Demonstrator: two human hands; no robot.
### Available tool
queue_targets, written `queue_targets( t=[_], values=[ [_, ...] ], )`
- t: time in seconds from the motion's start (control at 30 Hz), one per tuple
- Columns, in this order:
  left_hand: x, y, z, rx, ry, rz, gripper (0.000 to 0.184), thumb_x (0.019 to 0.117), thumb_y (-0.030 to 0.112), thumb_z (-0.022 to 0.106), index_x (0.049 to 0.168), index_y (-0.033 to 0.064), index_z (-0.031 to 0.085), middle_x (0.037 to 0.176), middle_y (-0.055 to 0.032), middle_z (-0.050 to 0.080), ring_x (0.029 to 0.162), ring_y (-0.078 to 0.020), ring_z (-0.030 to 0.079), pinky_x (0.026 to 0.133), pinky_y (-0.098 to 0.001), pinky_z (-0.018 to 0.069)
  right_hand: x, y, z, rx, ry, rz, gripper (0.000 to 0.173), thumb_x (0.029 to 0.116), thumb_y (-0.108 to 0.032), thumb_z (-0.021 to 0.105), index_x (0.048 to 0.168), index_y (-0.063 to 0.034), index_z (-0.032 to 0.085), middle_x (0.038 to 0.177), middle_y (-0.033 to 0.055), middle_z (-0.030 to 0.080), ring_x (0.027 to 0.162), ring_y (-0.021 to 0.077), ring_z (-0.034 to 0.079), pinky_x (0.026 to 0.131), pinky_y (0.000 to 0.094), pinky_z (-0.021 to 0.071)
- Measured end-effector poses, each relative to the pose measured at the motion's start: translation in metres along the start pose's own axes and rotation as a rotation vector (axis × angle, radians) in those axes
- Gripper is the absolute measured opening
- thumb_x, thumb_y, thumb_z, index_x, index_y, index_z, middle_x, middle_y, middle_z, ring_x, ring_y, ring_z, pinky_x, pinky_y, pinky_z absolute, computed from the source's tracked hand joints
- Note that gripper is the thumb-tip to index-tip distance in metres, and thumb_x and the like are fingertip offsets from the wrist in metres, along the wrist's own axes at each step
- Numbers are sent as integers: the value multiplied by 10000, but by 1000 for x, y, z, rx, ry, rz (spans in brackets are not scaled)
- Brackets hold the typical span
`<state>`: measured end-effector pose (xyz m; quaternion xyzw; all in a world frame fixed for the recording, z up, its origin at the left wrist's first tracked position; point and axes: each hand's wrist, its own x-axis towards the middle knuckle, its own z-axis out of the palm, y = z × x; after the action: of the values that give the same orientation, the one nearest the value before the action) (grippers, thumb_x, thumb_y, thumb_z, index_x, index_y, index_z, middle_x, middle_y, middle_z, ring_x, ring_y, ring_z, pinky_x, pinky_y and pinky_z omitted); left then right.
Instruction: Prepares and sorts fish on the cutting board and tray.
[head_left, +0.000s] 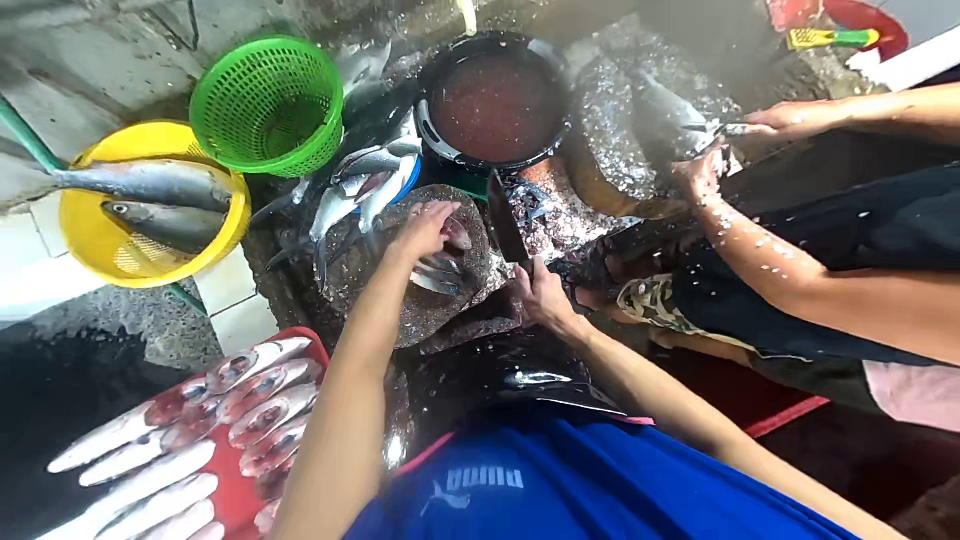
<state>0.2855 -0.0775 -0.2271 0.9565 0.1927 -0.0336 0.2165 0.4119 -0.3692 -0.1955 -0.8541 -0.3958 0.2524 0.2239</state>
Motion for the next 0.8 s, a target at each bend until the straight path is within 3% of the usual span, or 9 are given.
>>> queue_targets(
  t=[0.07,0.17,0.27,0.37,0.47,0.53,0.67,0.73,0.8],
  values=[
    [23,-3,-1,80,-148,50,681,788,125,817,1426,174,585,1420,-117,596,1367,-331,522,1197,-641,285,-5,5,-4,-12,9,15,499,1085,-492,365,1214,-58,574,784,117,663,752,292,700,718,509,577],
    [30,-3,-16,172,-321,70,507,748,194,859,1230,195,703,1302,-129,631,1276,-361,561,1090,-683,376,-16,11,-6,-44,20,-10,503,1079,-501,361,1209,-67,578,761,92,664,729,267,703,690,474,580],
    [1,-4,-27,110,-386,96,537,733,167,878,1239,250,720,1325,-106,617,1293,-353,545,1045,-640,456,-32,20,1,-41,54,-6,505,1077,-496,367,1202,-58,586,746,85,663,702,251,700,664,454,580],
    [-22,6,-23,127,-306,171,722,691,151,897,1354,309,658,1438,-78,578,1385,-370,477,1077,-656,427,-49,28,3,-41,101,67,512,1077,-460,405,1265,-22,590,828,139,705,769,295,723,723,507,593],
    [-41,18,-18,128,-148,228,754,747,136,868,1434,292,601,1488,-60,559,1392,-306,501,1167,-554,391,-60,21,5,-58,114,18,512,1084,-389,453,1338,37,579,1013,257,718,922,410,725,836,620,572],
    [-39,15,-3,136,-86,214,701,835,228,838,1475,247,553,1501,-65,547,1402,-280,491,1210,-506,343,-64,25,10,-77,151,-35,493,1090,-346,472,1326,72,585,1073,308,701,985,464,707,882,655,545],
    [-21,15,25,177,-59,187,739,733,148,885,1415,175,602,1455,-101,577,1382,-305,502,1207,-540,314,-67,37,10,-124,169,-60,514,1099,-344,452,1289,112,596,1130,340,684,1070,488,681,947,652,514],
    [-22,24,23,172,-39,148,750,732,123,874,1422,142,581,1420,-110,599,1361,-311,522,1196,-540,326,-71,27,3,-123,155,-47,513,1105,-336,431,1276,119,594,1142,343,676,1081,480,677,959,648,507],
    [-30,25,22,17,112,44,763,760,143,864,1451,120,539,1466,-128,566,1399,-321,492,1195,-516,352,-75,11,-3,-108,155,-44,505,1107,-323,408,1265,122,589,1113,334,674,1031,445,688,939,625,525]
  ],
)
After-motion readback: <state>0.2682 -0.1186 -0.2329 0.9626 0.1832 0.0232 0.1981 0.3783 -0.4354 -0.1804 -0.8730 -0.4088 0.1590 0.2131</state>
